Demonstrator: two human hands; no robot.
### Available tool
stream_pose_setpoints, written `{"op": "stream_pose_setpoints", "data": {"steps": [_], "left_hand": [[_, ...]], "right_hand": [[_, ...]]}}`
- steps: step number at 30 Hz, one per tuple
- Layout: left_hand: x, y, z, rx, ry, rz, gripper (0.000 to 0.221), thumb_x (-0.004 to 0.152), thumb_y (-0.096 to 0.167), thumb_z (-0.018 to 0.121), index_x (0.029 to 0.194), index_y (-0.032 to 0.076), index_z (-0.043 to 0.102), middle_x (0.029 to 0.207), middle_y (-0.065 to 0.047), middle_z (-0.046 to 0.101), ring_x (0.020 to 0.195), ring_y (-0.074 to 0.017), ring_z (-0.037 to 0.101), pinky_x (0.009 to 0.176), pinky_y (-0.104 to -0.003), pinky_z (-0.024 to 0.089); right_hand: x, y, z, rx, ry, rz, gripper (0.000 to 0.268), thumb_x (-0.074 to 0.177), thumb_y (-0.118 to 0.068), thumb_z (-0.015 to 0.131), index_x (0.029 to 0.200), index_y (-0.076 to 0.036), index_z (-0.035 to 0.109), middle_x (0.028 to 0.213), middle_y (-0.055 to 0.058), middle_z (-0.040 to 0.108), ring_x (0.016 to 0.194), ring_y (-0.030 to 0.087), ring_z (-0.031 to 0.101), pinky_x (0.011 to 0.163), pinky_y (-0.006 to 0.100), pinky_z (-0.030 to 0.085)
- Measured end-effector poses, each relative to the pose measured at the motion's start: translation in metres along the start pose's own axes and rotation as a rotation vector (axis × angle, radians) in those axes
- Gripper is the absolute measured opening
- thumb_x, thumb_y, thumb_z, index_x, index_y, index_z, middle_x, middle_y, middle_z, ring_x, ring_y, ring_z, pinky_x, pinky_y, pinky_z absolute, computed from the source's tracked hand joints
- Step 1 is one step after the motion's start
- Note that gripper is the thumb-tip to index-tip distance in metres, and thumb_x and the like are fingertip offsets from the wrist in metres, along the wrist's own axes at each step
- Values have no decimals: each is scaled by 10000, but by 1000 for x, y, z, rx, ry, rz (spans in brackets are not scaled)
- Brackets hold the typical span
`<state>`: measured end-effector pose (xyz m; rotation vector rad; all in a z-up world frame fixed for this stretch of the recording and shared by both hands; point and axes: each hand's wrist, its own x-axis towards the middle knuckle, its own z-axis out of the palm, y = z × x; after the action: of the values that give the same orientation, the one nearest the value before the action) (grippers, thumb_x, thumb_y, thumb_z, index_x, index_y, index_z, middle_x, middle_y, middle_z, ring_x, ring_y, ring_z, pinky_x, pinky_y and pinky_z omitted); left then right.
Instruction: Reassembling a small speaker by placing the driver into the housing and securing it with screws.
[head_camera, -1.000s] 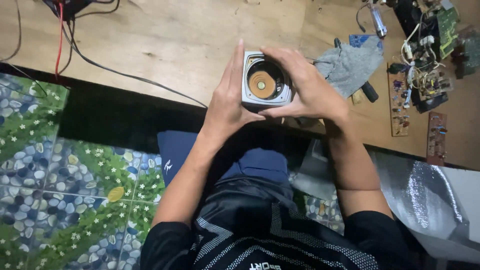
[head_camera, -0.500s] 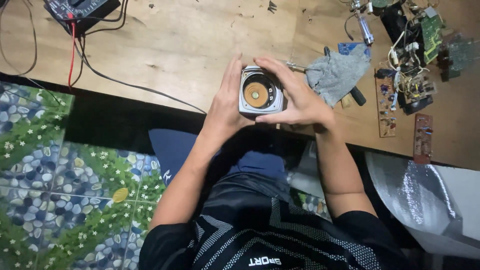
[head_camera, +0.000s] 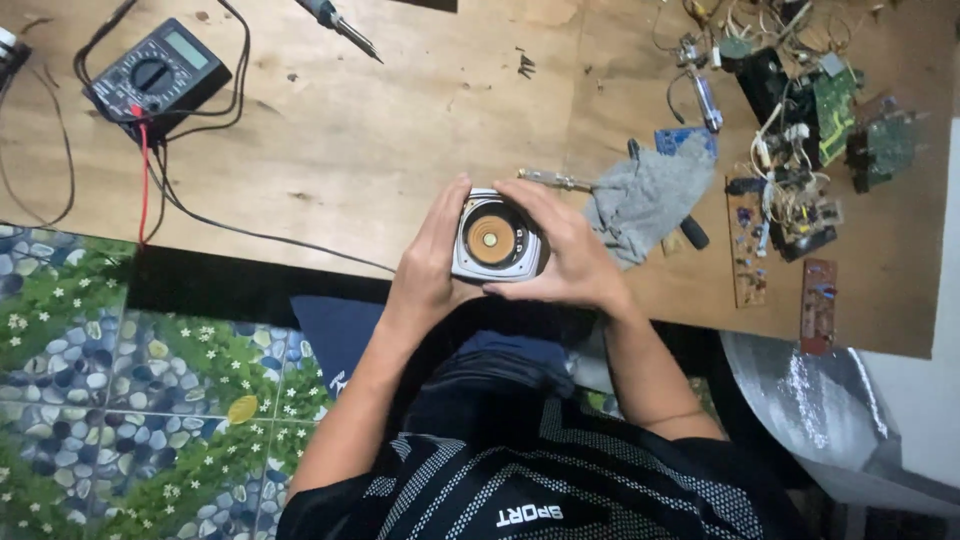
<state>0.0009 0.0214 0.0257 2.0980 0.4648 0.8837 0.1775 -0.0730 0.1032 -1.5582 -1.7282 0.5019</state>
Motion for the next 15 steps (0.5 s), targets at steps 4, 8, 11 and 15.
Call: {"op": "stream_pose_setpoints", "data": {"steps": [4,8,11,15], "left_hand": [[14,-10,3,-155,24,-68,1371,597,323,1019,1633,21,173,1617,-201,403,1470,-340,449,1244,-431,395],[18,-5,-2,-62,43,-67,1271,622,284,998,1626,53,255,1632,-198,366,1435,-367,483,1189,-431,466],[12,11,-6,58,43,-34,1094,700,394,931,1591,72,384,1687,-221,231,1480,-393,423,1204,-399,465],[15,8,5,-41,62,-118,1216,749,458,881,1613,-37,183,1608,-336,335,1408,-416,506,1141,-471,500]], "right_hand": [[10,11,6,-32,69,30,1019,618,-355,1017,1433,25,537,1378,226,607,1297,413,598,1094,521,495],[18,-3,3,-53,63,93,1005,647,-338,987,1445,34,503,1492,315,468,1301,507,563,1116,600,461],[14,5,6,-39,56,113,1025,654,-374,972,1468,16,485,1555,336,403,1330,535,533,1136,625,440],[10,11,10,31,48,177,1038,623,-326,975,1471,16,484,1471,296,517,1318,496,564,1120,605,454]]}}
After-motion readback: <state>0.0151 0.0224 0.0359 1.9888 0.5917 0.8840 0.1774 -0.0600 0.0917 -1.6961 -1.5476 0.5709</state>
